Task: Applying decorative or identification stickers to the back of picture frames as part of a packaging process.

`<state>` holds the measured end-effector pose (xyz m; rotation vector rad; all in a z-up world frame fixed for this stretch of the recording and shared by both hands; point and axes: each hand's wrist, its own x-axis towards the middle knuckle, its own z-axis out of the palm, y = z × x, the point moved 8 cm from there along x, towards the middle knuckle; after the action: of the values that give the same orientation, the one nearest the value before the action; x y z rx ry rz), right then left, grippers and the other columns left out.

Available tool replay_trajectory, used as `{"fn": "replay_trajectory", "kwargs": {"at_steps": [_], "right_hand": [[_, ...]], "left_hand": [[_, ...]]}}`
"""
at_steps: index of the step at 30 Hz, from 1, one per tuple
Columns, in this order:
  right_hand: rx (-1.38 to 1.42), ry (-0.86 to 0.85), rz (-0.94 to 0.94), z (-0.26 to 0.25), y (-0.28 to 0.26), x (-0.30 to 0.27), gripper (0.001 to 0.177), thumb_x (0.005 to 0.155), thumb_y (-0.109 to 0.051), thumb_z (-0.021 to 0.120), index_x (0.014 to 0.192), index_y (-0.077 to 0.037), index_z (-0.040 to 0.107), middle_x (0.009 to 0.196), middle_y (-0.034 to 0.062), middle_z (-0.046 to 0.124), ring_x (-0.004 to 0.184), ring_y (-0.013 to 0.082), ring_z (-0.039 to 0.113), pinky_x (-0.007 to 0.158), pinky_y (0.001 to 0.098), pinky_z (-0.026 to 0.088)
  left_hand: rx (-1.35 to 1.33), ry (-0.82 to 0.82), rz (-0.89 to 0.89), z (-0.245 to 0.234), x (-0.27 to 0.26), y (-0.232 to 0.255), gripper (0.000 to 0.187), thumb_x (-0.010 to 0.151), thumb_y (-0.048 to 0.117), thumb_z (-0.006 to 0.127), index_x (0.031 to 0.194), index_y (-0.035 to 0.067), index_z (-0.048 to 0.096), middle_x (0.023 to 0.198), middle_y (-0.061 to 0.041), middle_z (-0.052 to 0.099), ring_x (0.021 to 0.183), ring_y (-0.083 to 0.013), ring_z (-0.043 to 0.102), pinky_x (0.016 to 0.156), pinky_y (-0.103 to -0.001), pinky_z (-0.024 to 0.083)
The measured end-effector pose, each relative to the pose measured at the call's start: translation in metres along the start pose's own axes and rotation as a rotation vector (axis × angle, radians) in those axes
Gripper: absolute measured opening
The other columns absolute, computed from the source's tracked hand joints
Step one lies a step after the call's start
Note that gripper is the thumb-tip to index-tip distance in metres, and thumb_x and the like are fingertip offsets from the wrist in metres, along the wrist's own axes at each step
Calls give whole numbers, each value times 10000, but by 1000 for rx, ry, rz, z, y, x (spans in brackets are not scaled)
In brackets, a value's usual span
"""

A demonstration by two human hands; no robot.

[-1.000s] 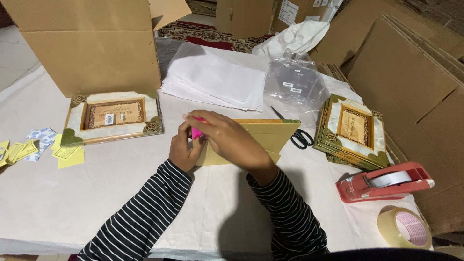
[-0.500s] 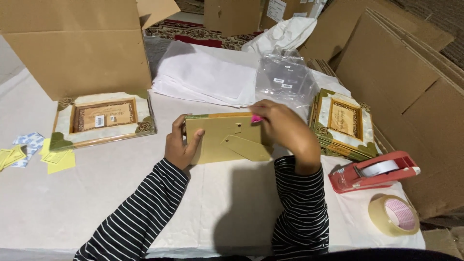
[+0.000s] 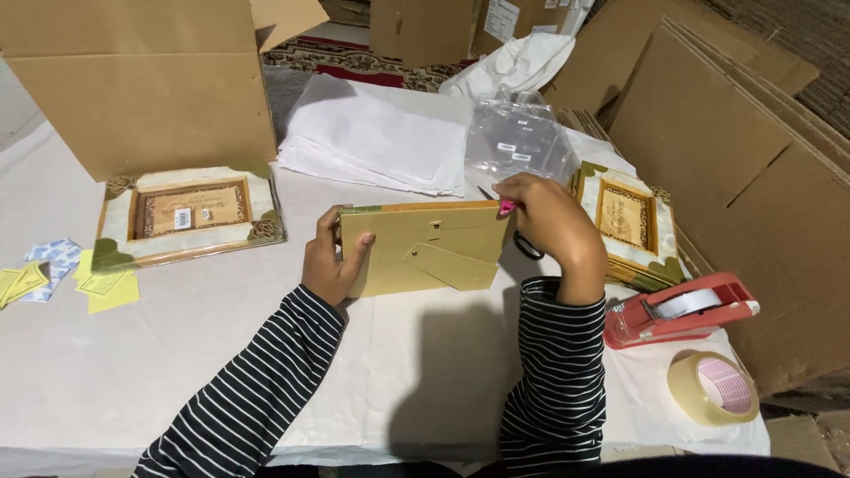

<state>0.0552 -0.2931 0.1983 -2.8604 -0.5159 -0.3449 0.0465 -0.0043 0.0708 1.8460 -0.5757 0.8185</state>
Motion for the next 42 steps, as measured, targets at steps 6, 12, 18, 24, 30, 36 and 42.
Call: {"fn": "replay_trajectory", "kwargs": {"at_steps": [6,12,18,24,30,36,42], "right_hand": [[-43,-67,-15,-1,-48,-5,321,861,-16,614,1113,-121,784,1266,106,717,1101,417,687,894,543,566],[331,24,-396,-1,-131,1,439,865,107,537,1251,-25,697,1307,220,674,1162,491,639,979,584,511],[540,220,-595,4,-178,-3,344,944,63,561,1270,-43,588,1272,155,637,1224,409,638,1046,505,509],[440,181,-603,36,-181,9,384,866,80,628,1202,-104,610,1235,100,682,1154,375,678,980,483,547],[516,39,-593,12,-176,3,480,742,202,525,1146,11,698,1230,236,705,1147,470,671,1010,537,519],[436,21,-445,-4,-167,3,432,761,240,562,1097,33,739,1157,265,729,1101,440,698,1033,537,513],[367,-6,-389,-7,-131,3,414,734,221,578,1063,23,731,1150,257,734,1110,473,686,1012,567,509]], "left_hand": [[9,-23,6,-1,0,3,503,1014,275,648,1394,62,397,865,-179,734,701,-357,728,668,-442,606],[20,-32,18,-1,3,5,523,1005,290,652,1402,72,392,887,-179,747,714,-370,735,669,-454,607],[23,-10,54,0,1,4,545,1009,273,630,1431,81,342,905,-215,735,714,-405,728,670,-488,599],[-10,-46,-1,12,-11,-33,668,939,214,656,1459,28,280,1196,-293,702,1003,-497,705,868,-581,577],[-21,-42,16,13,-8,-28,669,960,227,658,1475,64,264,1267,-247,680,1047,-461,700,886,-532,573],[14,-4,100,9,-5,-15,605,993,246,650,1484,87,334,864,-151,728,745,-355,730,700,-426,604],[51,47,166,7,-9,-17,628,984,242,698,1491,74,366,779,-121,712,652,-306,702,639,-383,589]]}}
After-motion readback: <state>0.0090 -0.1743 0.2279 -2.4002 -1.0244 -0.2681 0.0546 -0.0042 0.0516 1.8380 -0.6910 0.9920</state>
